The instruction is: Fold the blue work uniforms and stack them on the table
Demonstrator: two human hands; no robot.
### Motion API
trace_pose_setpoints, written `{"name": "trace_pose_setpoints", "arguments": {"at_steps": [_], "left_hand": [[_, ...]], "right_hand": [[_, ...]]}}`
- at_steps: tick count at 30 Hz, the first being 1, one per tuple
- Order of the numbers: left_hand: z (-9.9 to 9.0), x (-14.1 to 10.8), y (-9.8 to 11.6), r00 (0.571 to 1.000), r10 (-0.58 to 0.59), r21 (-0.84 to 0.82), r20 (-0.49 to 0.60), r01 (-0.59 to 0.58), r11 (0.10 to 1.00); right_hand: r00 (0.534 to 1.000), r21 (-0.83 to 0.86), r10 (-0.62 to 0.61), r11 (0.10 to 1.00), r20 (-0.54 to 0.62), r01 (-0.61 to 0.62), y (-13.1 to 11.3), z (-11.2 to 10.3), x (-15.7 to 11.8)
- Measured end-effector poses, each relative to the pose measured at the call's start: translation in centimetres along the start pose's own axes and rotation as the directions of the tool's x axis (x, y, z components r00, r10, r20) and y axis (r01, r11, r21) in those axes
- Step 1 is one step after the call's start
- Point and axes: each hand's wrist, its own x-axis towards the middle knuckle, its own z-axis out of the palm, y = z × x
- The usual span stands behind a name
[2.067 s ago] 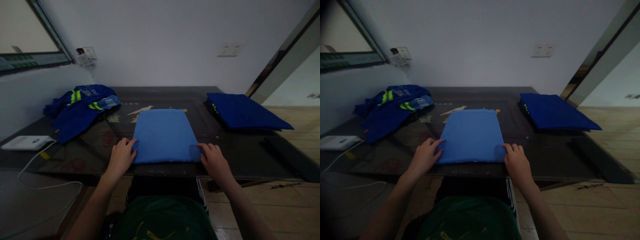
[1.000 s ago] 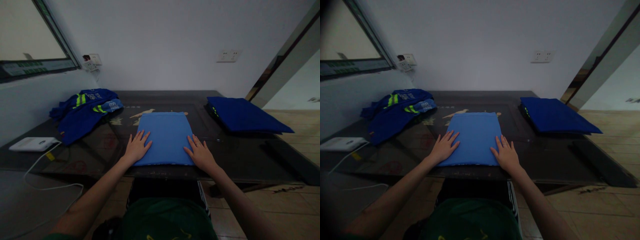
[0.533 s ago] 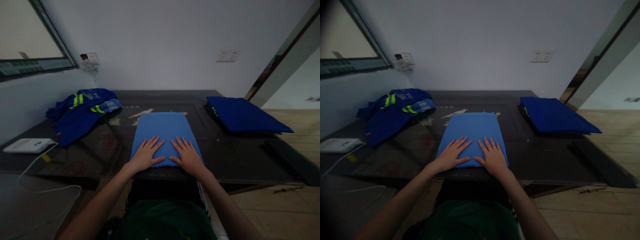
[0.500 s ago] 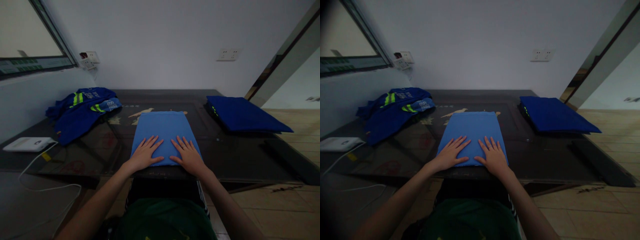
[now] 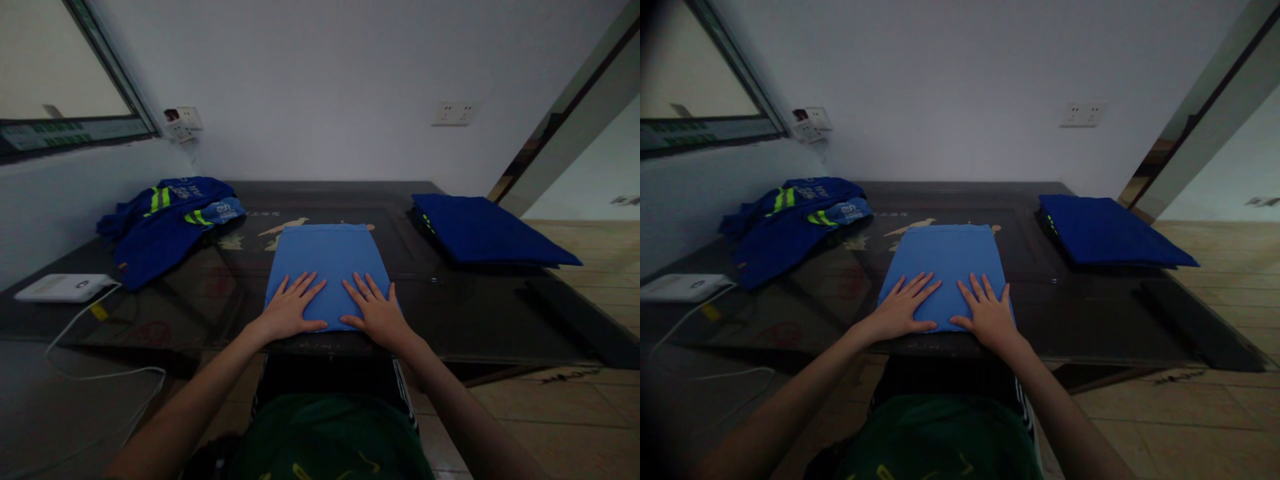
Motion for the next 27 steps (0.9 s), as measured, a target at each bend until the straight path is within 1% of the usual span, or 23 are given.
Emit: {"name": "trace_pose_setpoints", "arguments": {"at_steps": [4,8,9,11,13,15,18,20,23,27], "left_hand": [[-0.1,-0.4,0.1,1.0,0.001,0.001,-0.017,-0.001,1.0],[-0.9,-0.3,-0.2,1.0,-0.012,-0.096,0.005,0.013,0.995],[-1.2,0.2,-0.4,1.0,-0.021,-0.119,0.005,0.021,0.993],[-1.7,1.7,-1.2,0.999,-0.048,-0.131,-0.018,0.045,0.99],[-1.9,3.7,-2.3,0.994,-0.091,-0.094,-0.064,0.085,0.992],[-1.7,5.6,-3.6,0.983,-0.145,-0.037,-0.11,0.142,0.989],[-0.7,7.5,-5.5,0.97,-0.204,-0.007,-0.134,0.205,0.979],[0.0,7.8,-6.3,0.97,-0.207,-0.022,-0.125,0.206,0.978],[0.4,7.6,-6.7,0.972,-0.2,-0.04,-0.122,0.196,0.98],[0.5,7.5,-6.6,0.968,-0.206,-0.07,-0.141,0.198,0.978]], "right_hand": [[1.0,0.018,0.005,1.0,-0.01,-0.004,0.0,0.0,-0.3],[1.0,0.082,-0.013,0.997,0.009,0.013,0.3,-0.6,0.0],[1.0,0.094,-0.015,0.995,0.005,0.015,0.4,-1.0,0.4],[0.999,0.105,-0.015,0.994,-0.04,0.019,0.8,-1.8,1.8],[0.995,0.096,-0.006,0.995,-0.1,0.016,1.4,-2.5,3.7],[0.995,0.084,0.025,0.996,-0.099,-0.017,2.3,-2.6,5.7],[0.995,0.092,0.101,0.991,-0.006,-0.1,4.1,-1.8,7.6],[0.994,0.105,0.106,0.989,0.02,-0.108,5.2,-0.8,7.9],[0.995,0.106,0.092,0.99,-0.032,-0.088,6.0,0.4,7.6],[0.99,0.123,0.095,0.989,-0.108,-0.081,6.0,0.8,7.3]]}}
